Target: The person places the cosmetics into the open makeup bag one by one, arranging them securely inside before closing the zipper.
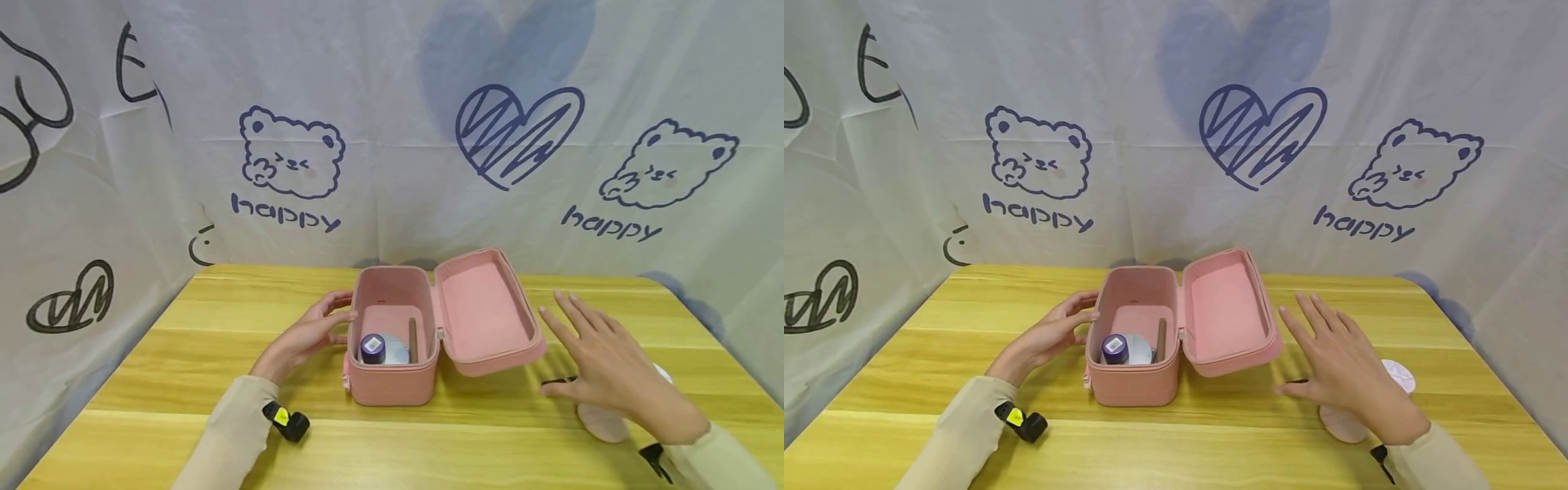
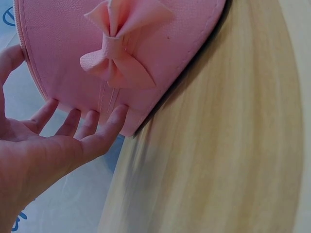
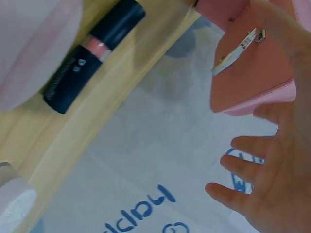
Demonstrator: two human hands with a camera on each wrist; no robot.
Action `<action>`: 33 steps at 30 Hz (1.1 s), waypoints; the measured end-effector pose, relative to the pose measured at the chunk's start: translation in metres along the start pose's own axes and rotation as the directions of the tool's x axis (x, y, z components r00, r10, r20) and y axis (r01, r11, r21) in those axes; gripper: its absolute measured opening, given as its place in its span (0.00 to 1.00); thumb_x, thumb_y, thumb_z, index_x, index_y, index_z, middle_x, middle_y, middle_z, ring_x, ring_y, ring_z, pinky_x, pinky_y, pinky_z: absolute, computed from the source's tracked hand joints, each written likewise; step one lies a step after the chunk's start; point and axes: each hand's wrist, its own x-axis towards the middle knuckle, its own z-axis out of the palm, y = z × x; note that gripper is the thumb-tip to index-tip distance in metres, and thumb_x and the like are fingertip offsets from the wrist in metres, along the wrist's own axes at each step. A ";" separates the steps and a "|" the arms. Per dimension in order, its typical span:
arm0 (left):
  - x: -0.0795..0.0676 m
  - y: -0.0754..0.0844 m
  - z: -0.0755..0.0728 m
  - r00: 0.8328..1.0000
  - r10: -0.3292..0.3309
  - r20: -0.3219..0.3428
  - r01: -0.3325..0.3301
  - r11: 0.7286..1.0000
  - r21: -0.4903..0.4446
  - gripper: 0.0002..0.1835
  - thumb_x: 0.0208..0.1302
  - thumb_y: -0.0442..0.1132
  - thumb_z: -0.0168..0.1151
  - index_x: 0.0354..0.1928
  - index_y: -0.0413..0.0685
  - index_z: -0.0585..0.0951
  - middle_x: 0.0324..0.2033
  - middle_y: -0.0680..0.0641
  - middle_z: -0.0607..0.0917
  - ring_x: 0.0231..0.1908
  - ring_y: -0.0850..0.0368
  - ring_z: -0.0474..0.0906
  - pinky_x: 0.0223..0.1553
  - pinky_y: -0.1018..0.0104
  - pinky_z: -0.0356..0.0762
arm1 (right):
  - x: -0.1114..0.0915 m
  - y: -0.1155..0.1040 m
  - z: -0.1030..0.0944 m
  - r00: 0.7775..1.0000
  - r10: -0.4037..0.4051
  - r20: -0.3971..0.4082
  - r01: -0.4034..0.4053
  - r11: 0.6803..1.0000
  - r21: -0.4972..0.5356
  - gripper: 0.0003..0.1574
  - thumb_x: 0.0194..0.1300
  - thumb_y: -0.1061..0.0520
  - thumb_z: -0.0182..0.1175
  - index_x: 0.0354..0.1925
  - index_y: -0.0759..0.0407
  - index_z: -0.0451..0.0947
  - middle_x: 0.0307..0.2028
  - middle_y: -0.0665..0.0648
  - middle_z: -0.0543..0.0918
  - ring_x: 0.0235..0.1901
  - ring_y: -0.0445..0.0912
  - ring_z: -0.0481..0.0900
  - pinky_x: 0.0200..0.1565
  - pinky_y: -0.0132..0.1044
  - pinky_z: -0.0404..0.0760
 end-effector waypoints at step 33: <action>0.000 -0.002 0.000 1.000 0.010 0.002 -0.010 1.000 0.009 0.33 0.70 0.40 0.56 0.72 0.41 0.55 0.70 0.38 0.56 0.64 0.39 0.61 0.54 0.50 0.75 | -0.022 0.021 0.031 0.940 0.005 0.340 -0.164 0.883 0.439 0.31 0.47 0.52 0.75 0.50 0.63 0.80 0.43 0.57 0.79 0.39 0.50 0.78 0.39 0.47 0.80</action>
